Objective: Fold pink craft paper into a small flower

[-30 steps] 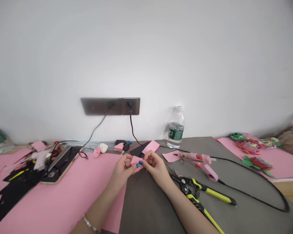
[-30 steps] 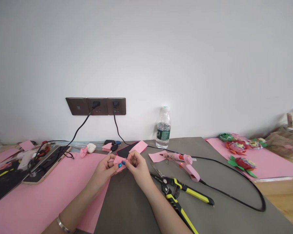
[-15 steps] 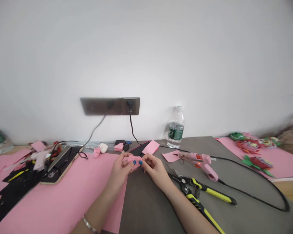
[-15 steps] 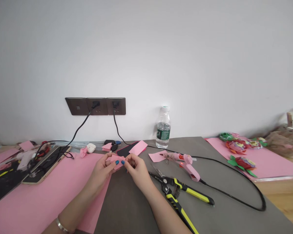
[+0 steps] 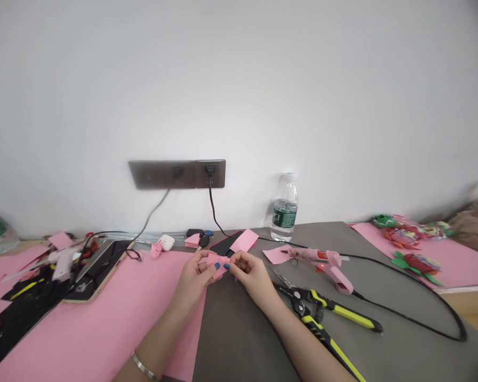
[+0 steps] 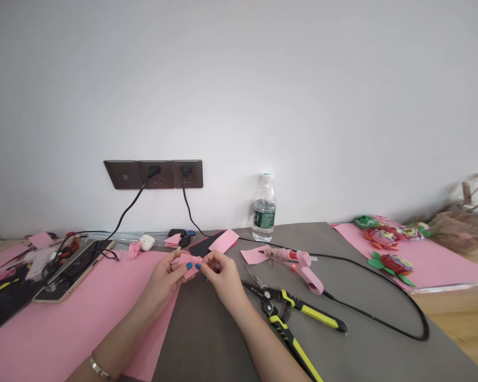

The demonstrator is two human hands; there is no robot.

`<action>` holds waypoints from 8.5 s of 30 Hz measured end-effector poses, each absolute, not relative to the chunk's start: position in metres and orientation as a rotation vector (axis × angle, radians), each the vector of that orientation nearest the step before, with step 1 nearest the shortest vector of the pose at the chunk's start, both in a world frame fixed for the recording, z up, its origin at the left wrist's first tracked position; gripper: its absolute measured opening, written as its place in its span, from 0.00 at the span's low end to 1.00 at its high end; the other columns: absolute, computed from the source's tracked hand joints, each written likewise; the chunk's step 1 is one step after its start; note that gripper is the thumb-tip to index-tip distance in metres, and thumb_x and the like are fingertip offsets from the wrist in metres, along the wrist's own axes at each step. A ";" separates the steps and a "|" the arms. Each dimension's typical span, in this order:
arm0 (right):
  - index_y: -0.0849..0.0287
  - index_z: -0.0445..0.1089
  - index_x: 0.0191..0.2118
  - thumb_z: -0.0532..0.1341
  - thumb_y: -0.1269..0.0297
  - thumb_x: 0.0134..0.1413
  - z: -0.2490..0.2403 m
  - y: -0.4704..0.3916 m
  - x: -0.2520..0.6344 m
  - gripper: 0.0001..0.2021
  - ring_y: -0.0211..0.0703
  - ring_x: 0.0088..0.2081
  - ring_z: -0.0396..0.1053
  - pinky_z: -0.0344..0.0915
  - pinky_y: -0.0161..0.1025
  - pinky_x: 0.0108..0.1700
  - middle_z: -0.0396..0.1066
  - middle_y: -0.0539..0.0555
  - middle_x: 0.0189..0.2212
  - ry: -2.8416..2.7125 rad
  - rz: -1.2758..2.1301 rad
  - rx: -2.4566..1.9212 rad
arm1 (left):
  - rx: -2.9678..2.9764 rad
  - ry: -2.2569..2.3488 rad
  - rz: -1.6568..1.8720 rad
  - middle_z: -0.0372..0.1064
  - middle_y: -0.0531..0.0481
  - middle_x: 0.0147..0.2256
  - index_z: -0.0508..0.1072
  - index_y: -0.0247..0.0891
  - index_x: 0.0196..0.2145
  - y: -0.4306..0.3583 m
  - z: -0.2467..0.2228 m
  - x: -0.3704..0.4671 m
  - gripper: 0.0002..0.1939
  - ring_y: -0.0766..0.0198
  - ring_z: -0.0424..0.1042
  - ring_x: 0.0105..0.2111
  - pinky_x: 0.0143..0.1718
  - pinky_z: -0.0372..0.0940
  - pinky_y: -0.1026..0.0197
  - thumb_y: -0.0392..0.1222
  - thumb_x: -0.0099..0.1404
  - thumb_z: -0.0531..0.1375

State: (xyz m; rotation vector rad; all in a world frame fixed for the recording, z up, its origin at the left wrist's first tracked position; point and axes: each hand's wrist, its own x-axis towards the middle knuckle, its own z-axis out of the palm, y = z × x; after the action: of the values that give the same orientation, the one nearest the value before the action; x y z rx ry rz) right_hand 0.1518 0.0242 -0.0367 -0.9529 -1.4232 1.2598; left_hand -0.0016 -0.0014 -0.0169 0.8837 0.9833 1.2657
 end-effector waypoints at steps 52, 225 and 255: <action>0.57 0.64 0.26 0.57 0.45 0.57 -0.038 0.019 0.149 0.20 0.40 0.25 0.56 0.53 0.36 0.27 0.59 0.49 0.22 -1.555 1.041 -0.883 | 1.313 1.029 1.251 0.56 0.56 0.21 0.65 0.36 0.21 0.003 -0.032 -0.006 0.18 0.68 0.57 0.23 0.23 0.53 0.67 0.50 0.57 0.65; 0.56 0.66 0.32 0.57 0.82 0.52 -0.031 0.009 0.148 0.11 0.42 0.37 0.67 0.64 0.35 0.39 0.66 0.53 0.34 -1.803 0.380 -0.807 | 1.203 1.162 1.305 0.71 0.52 0.24 0.74 0.34 0.30 -0.006 -0.023 0.004 0.08 0.64 0.70 0.25 0.30 0.69 0.63 0.42 0.55 0.64; 0.53 0.75 0.39 0.60 0.74 0.58 -0.026 0.009 0.151 0.10 0.46 0.40 0.71 0.71 0.42 0.39 0.72 0.57 0.39 -1.855 0.206 -0.737 | 0.868 0.877 1.338 0.73 0.49 0.32 0.75 0.36 0.34 -0.008 -0.022 0.005 0.15 0.62 0.74 0.34 0.38 0.73 0.59 0.51 0.57 0.66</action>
State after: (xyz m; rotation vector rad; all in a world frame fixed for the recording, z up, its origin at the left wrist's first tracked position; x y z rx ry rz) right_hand 0.1506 0.0085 -0.0257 -0.7368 -1.8547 0.2058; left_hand 0.0051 -0.0079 -0.0221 0.8682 0.8771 1.3382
